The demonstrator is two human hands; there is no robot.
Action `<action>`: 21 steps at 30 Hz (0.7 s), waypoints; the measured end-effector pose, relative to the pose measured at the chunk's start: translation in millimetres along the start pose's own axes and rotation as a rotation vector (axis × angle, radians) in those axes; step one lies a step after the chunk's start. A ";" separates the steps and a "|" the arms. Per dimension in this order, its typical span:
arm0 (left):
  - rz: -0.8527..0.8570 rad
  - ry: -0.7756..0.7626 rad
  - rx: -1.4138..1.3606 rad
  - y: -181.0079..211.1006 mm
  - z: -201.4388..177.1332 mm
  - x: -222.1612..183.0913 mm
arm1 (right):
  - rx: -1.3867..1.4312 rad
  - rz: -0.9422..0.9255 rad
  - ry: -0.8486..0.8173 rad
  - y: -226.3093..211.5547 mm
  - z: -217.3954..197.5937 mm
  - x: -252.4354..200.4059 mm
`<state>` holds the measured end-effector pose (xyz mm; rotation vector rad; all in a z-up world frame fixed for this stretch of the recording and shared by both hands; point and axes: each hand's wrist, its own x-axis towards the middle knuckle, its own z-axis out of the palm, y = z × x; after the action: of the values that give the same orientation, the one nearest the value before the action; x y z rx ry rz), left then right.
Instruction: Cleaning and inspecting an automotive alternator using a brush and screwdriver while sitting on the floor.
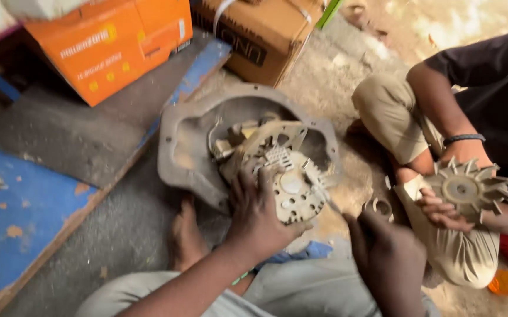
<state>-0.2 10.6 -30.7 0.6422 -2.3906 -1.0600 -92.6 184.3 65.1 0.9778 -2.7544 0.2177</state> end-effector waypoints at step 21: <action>0.051 0.032 -0.039 24.3 -16.1 -10.5 | 0.426 0.017 -0.003 -32.2 8.8 -12.8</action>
<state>11.6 22.1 -4.4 0.5773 -2.3407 -1.0636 -63.7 165.4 55.6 1.0446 -2.7761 0.8318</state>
